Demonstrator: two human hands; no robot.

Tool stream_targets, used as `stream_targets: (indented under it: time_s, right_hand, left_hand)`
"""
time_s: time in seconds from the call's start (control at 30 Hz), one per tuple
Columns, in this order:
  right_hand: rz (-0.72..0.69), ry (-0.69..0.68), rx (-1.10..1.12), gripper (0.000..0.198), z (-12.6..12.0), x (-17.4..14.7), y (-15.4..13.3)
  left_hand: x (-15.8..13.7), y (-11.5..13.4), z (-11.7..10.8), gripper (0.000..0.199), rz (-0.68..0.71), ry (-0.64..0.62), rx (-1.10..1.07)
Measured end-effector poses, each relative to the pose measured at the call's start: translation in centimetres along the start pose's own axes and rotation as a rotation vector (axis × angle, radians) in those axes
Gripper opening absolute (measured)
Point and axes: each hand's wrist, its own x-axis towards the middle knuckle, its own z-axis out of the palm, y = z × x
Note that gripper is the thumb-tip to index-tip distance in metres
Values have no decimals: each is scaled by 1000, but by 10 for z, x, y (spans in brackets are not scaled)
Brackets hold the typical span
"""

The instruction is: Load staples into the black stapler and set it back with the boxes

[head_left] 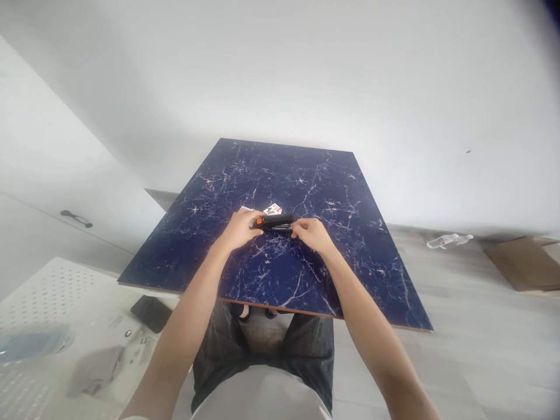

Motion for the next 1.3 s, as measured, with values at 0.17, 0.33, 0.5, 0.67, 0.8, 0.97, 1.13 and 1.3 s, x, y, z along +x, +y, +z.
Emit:
stream_targets:
  time_s: [0.17,0.33,0.5,0.67,0.8,0.97,1.13,1.3]
  right_hand:
    - [4,2,35,23,5,4,8]
    - [37,49,136,39,12,11,16]
    - [107,83,230,42,11,6,17]
    - [-19,67,103,52,7,-2,8]
    - [-42,24,88,51,9,-5,4]
    - [-13,-8,143,47,10,-7,1]
    - [-14,-7,132,44,11,-9,-2]
    - [-47,-6,121,42,11,-10,-4]
  left_hand:
    - [0,2,2,51,-18,-2,22]
    - [-5,32,18,65,103,-24,13]
    - [-7,27,13,45,117,83,98]
    - [-13,-13,-5,46,-171,84,267]
    - [-16,-15,-8,47,-70,-43,162]
    - [-14,-9,-8,53,-16,-29,103]
    - [-7,-5,-6,60,-64,189,99]
    - [7,5,16,51,35,72,171]
